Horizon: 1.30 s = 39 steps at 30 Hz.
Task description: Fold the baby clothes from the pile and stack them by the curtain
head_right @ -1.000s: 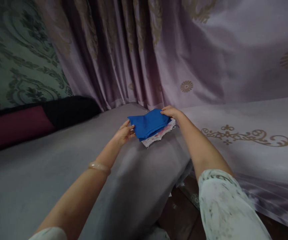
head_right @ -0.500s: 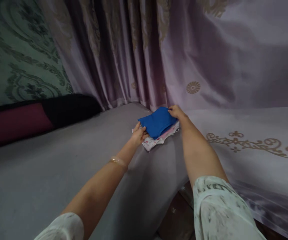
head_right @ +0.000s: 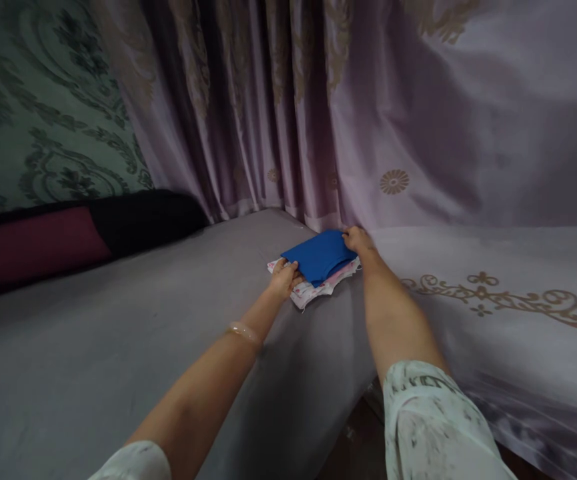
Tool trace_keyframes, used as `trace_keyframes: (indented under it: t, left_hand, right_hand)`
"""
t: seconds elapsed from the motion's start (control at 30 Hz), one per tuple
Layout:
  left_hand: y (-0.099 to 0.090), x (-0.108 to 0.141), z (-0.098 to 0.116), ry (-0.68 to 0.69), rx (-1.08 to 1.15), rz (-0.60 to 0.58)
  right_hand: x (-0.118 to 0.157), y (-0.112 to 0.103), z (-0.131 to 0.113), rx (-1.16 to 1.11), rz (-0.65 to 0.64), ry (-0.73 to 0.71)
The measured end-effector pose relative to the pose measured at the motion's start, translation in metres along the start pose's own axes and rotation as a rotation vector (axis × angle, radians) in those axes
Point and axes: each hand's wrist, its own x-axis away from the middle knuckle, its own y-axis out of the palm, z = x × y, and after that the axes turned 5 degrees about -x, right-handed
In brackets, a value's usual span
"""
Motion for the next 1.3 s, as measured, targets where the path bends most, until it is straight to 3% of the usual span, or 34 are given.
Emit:
trace_keyframes:
  t: [0.17,0.33,0.43,0.53,0.67,0.8,0.9,1.07,1.23,1.3]
  left_hand:
    - [0.002,0.009,-0.006,0.111,-0.011,0.017]
    - [-0.002,0.012,-0.020,0.277,-0.380,-0.012]
    - [-0.006,0.014,-0.025,0.374,-0.576,-0.029]
    - [-0.013,0.021,-0.026,0.495,-0.702,-0.021]
    - [-0.035,0.039,-0.022,0.609,-0.914,-0.100]
    - [-0.082,0.062,-0.010,0.654,-1.181,-0.256]
    - [-0.129,0.081,0.008,0.656,-1.271,-0.267]
    - [-0.224,0.126,0.045,0.640,-1.390,-0.063]
    - [-0.319,0.186,0.074,0.555,-1.518,0.254]
    - [-0.346,0.207,0.082,0.513,-1.517,0.354]
  right_hand:
    - [0.019,0.010,-0.007,0.085,0.051,0.057]
    - [0.036,0.018,-0.031,0.182,0.152,-0.033]
    - [0.046,0.023,-0.052,0.126,0.090,-0.065]
    - [0.058,0.033,-0.068,0.049,-0.035,0.003]
    - [0.069,0.046,-0.073,-0.006,-0.085,0.073]
    - [0.070,0.054,-0.071,-0.006,-0.037,0.071]
    - [0.064,0.059,-0.068,-0.008,-0.010,0.060]
    - [0.042,0.066,-0.051,-0.055,-0.032,0.026]
    - [0.008,0.069,-0.044,-0.141,-0.075,0.048]
    - [0.007,0.068,-0.059,-0.162,0.046,-0.042]
